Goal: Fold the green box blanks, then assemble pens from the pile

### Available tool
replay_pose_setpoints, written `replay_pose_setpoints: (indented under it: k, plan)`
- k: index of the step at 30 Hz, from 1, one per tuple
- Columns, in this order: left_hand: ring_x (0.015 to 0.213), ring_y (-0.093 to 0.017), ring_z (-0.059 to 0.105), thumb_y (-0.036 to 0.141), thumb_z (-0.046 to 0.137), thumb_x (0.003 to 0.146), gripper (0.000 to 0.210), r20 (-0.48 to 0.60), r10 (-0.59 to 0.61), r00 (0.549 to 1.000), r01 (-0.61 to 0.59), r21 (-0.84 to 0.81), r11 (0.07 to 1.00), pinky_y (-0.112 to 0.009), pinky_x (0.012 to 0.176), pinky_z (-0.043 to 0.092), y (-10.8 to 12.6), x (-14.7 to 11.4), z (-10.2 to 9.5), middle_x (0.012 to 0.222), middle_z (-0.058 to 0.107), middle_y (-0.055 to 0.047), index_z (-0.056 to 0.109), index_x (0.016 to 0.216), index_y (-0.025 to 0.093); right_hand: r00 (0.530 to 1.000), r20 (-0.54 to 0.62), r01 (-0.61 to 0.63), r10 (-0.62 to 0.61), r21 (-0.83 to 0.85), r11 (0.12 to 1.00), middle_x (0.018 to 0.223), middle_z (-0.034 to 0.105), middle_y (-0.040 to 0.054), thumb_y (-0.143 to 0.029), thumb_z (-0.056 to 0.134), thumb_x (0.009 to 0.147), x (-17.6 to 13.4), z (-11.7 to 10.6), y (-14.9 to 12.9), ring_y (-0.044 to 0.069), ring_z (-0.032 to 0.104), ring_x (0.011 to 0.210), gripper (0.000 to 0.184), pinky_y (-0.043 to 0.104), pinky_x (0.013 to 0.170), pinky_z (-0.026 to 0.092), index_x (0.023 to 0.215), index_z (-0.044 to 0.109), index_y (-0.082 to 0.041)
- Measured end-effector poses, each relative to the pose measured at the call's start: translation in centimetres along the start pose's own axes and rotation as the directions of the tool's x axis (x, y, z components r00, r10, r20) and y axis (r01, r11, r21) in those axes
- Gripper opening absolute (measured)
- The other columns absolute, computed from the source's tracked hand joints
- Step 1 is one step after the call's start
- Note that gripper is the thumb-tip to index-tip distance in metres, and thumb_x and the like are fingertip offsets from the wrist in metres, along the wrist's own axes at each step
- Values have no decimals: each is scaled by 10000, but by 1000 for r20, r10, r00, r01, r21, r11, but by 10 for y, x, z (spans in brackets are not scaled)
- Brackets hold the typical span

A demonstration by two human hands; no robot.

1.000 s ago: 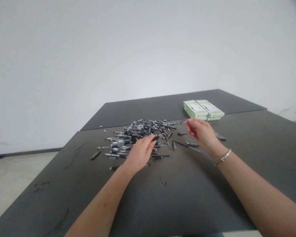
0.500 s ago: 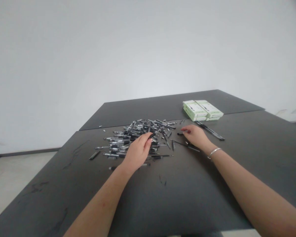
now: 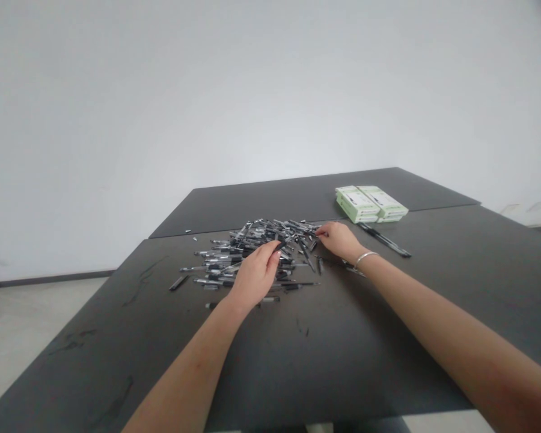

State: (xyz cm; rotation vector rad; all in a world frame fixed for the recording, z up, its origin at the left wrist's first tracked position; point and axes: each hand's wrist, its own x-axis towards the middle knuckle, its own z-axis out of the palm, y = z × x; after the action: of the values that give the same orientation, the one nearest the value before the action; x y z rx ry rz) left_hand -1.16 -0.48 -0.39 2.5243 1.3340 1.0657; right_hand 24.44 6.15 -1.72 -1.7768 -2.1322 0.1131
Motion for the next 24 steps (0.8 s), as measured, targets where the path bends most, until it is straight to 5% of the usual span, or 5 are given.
replay_pose_setpoints:
  k: [24]
  plan:
    - [1081,-206,621,271,419,956,309,-19,8,1000,-8,-11,1000,-368,961,491,2,0,-1,1181,660,-99,568,1200,153,959,50,273,-278,89,958,887,697,70,-253,625,802,-7,8,-37,187,613,849,152,256,793,436,868,744,-185]
